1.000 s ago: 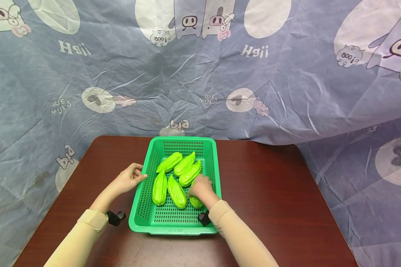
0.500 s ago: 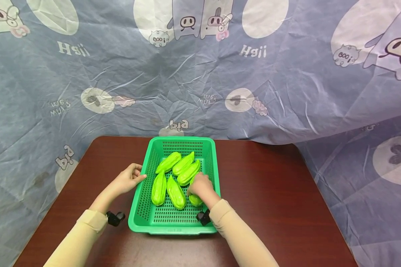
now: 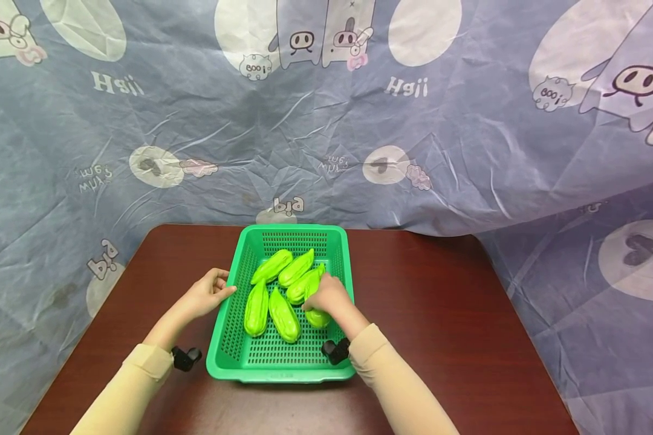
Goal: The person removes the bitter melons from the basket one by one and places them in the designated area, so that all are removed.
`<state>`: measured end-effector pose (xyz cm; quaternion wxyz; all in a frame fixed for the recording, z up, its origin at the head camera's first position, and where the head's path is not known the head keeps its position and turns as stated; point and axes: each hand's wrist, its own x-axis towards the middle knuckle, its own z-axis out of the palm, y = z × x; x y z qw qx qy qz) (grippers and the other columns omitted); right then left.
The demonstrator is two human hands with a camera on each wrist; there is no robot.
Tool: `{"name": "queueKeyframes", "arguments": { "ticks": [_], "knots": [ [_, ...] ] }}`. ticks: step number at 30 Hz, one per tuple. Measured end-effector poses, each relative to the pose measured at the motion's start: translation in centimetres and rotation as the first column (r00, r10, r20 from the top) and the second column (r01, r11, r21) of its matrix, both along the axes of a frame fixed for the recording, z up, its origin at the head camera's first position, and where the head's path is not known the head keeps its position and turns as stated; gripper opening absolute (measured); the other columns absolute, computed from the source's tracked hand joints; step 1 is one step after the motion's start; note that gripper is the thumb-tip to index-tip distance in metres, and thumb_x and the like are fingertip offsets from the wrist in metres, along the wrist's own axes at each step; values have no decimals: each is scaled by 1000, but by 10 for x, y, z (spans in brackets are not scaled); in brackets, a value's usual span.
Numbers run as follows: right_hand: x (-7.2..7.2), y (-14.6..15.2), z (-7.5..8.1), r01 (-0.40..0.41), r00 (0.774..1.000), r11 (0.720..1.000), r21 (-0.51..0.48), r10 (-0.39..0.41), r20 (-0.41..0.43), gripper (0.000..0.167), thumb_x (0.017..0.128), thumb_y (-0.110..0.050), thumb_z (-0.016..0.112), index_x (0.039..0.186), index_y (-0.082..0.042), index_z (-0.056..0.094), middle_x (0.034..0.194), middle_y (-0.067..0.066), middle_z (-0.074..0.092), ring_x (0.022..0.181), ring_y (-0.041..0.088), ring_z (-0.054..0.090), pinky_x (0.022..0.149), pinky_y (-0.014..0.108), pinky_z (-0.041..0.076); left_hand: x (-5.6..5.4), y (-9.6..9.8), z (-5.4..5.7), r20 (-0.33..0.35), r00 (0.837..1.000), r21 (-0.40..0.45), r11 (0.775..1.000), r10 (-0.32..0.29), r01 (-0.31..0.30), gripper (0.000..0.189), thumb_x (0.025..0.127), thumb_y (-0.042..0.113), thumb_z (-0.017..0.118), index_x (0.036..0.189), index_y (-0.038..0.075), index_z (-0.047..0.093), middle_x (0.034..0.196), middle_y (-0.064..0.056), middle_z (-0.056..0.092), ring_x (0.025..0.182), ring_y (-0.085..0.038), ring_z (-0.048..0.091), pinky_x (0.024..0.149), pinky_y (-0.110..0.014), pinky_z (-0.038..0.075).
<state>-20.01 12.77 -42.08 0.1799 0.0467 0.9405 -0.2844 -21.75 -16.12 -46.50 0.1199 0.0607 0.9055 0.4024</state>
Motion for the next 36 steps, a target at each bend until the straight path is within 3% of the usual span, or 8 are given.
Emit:
{"name": "queueKeyframes", "arguments": {
  "ticks": [10,18,27,36],
  "knots": [
    [-2,11,16,27,999,996,-80,-29,-31,82,78,-24,83,146,-2,42,137,23,54,125,39,54,97,52,48,1,1,0,1,1000,16,1000,14,-14,48,101,23,59,137,-2,42,106,-13,56,90,-22,56,73,-34,48],
    [-4,22,25,58,997,980,-190,-68,-45,82,81,-25,80,149,-7,38,143,23,48,127,40,51,99,54,46,3,1,-2,-12,1000,13,1000,18,-18,49,101,23,59,139,-3,41,108,-14,56,92,-23,57,74,-35,49],
    [-5,34,32,116,987,930,-350,-149,-68,81,85,-20,77,152,-10,34,151,21,40,135,41,43,105,55,42,4,2,-4,-30,999,11,1000,26,-26,50,101,24,59,140,-2,41,109,-14,57,95,-24,59,78,-37,50],
    [-8,47,33,141,970,886,-442,-212,-115,79,86,-18,75,153,-11,34,151,16,40,133,36,44,100,49,47,5,2,-5,-30,999,19,999,33,-33,49,101,23,58,139,-1,42,108,-14,56,93,-23,58,78,-37,50]
  ]
}}
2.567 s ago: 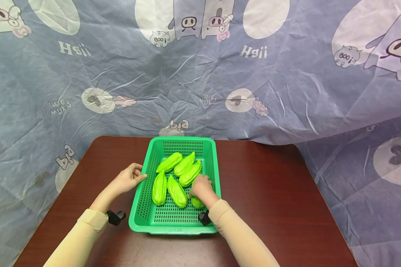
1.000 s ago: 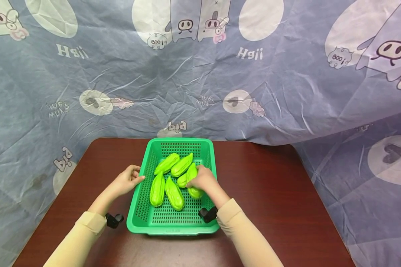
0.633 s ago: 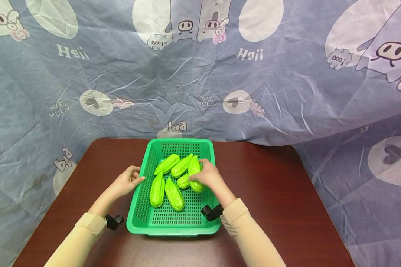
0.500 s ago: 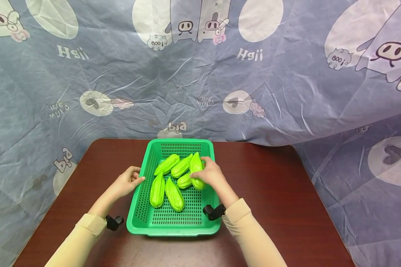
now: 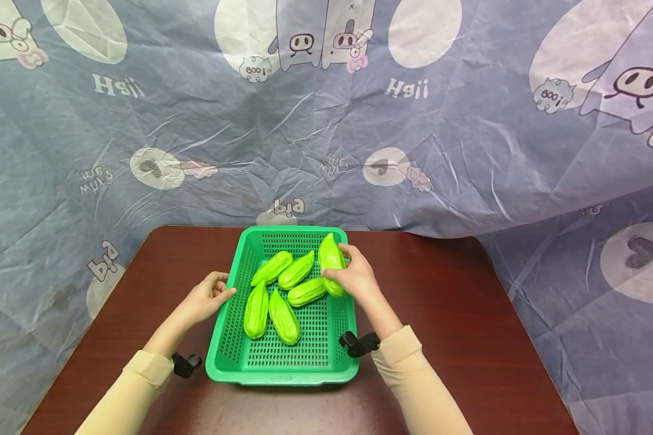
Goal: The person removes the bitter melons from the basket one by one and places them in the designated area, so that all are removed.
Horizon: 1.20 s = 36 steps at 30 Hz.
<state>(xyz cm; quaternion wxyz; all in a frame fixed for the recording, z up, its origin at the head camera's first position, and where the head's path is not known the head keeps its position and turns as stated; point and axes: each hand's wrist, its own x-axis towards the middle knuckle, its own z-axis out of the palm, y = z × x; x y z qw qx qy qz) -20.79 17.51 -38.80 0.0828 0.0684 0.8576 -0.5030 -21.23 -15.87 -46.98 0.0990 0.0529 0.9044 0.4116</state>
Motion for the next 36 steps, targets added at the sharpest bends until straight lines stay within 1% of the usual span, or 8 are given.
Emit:
{"name": "queueKeyframes", "arguments": {
  "ticks": [5,11,16,20,24,28,31,36],
  "knots": [
    [-2,9,-1,33,999,998,-60,-36,-38,79,86,-14,75,153,-8,33,146,17,45,125,34,51,91,41,53,0,1,-1,3,1000,2,1000,3,-3,50,101,24,58,140,-1,41,109,-14,55,95,-24,58,79,-37,50],
    [-3,21,-3,88,995,992,-95,-92,-41,77,85,-14,75,151,-8,35,142,21,49,123,35,54,89,39,55,1,1,-1,-1,1000,3,1000,2,-2,49,101,25,58,139,-1,42,108,-13,55,95,-24,57,79,-37,49],
    [-3,33,-4,117,992,986,-120,-123,-42,77,86,-14,74,152,-9,34,141,21,49,122,34,55,88,36,54,0,1,-3,-4,1000,1,1000,-1,1,49,101,25,58,139,-1,42,108,-12,54,96,-24,57,79,-36,49],
    [-4,45,-7,142,988,985,-100,-147,-45,78,87,-15,73,153,-9,32,142,22,49,125,35,53,92,39,53,1,2,-1,-12,1000,12,1000,-1,1,50,101,24,58,139,-2,41,107,-14,54,96,-25,58,79,-38,50],
    [-5,57,-12,174,983,982,-80,-177,-40,79,88,-16,72,154,-8,30,145,23,46,129,36,50,99,45,49,4,2,2,-43,999,19,1000,-9,10,52,100,28,59,138,-4,42,104,-13,55,94,-25,59,76,-36,50],
    [-6,65,-19,203,978,977,-66,-205,-40,80,88,-16,71,155,-6,28,148,24,43,133,37,46,102,49,46,3,1,1,-34,999,15,1000,-1,2,51,100,26,59,138,-3,42,104,-12,55,94,-24,59,77,-36,50],
    [-7,69,-25,217,974,975,-48,-220,-48,79,88,-16,71,154,-3,28,149,24,41,134,37,45,103,50,46,1,1,-1,-16,1000,8,1000,4,-4,50,101,23,58,140,-3,41,106,-13,55,96,-24,59,79,-38,50],
    [-8,74,-34,231,971,973,-32,-232,-57,79,88,-15,71,153,-2,29,150,23,39,135,38,43,103,51,46,1,1,-1,-13,1000,5,1000,3,-3,50,101,24,59,140,-3,41,106,-12,54,96,-24,58,80,-38,50]
  ]
}}
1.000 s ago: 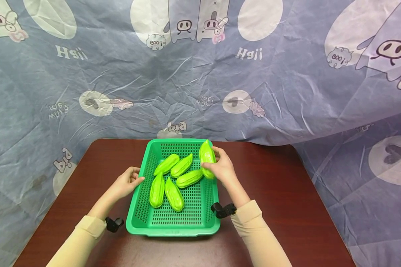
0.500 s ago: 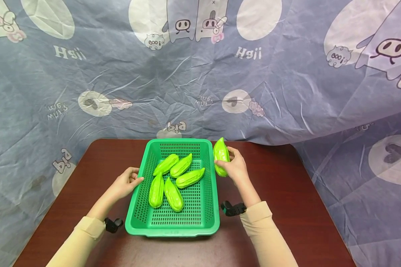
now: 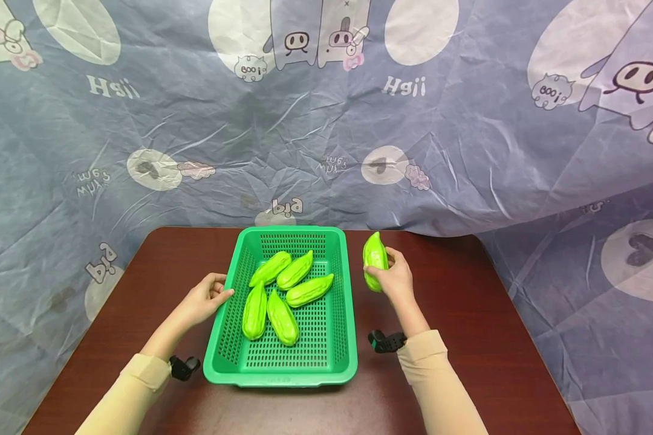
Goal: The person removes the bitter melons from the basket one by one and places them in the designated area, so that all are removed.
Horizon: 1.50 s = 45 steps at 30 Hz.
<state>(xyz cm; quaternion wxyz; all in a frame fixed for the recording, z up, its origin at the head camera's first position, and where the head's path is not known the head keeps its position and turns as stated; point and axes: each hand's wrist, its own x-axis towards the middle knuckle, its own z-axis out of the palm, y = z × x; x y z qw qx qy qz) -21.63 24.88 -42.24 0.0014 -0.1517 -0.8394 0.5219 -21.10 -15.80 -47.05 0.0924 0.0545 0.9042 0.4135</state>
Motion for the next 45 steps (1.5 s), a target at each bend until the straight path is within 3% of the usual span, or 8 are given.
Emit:
{"name": "queueKeyframes", "arguments": {
  "ticks": [24,45],
  "knots": [
    [-11,4,-47,24,999,992,126,-28,28,76,86,-17,74,149,2,36,144,27,46,132,40,46,106,51,41,0,0,-1,19,1000,10,1000,9,-9,50,101,24,58,140,-2,41,107,-12,54,96,-23,58,79,-36,50],
    [-14,7,-68,33,995,985,167,-47,85,77,84,-19,74,147,4,37,143,29,46,130,42,45,107,52,39,-1,0,-2,18,1000,22,1000,8,-9,50,101,24,59,141,-1,41,108,-12,54,96,-24,57,79,-35,50]
  ]
}}
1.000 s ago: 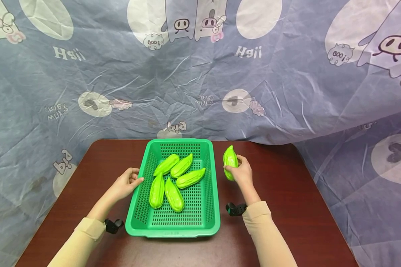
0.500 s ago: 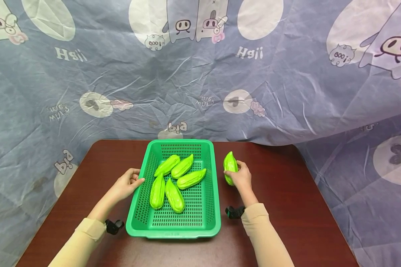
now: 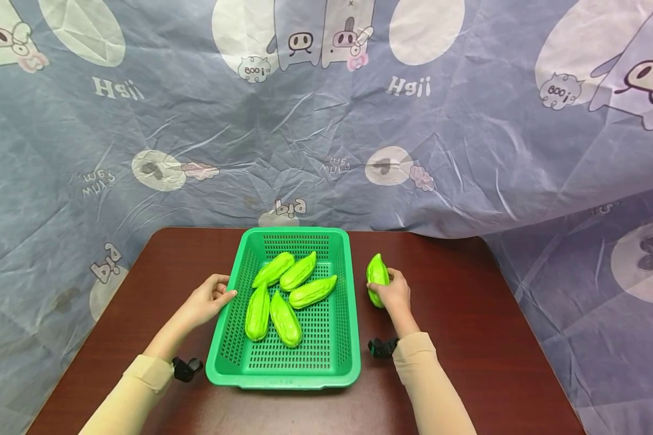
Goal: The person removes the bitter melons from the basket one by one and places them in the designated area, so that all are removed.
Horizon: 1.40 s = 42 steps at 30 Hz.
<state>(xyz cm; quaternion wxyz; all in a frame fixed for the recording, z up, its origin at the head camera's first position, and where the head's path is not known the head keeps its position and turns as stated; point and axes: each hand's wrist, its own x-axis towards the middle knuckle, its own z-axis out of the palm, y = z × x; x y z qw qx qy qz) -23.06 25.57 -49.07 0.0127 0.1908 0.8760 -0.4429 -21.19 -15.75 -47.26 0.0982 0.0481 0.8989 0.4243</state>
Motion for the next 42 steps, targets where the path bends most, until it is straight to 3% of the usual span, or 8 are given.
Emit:
{"name": "queueKeyframes", "arguments": {
  "ticks": [19,42],
  "knots": [
    [1,2,-19,-5,1000,999,41,4,13,73,86,-18,72,145,7,38,141,31,45,128,45,45,104,54,40,0,0,0,-9,1000,7,1000,2,-2,49,101,23,59,140,-1,42,108,-12,54,97,-23,57,79,-36,50],
    [1,5,-20,-17,1000,999,47,16,19,77,88,-26,71,146,9,34,145,32,42,131,45,43,107,53,38,2,0,2,-10,1000,1,1000,3,-3,49,101,23,59,140,-1,42,107,-12,54,96,-24,57,77,-34,49]
  ]
}}
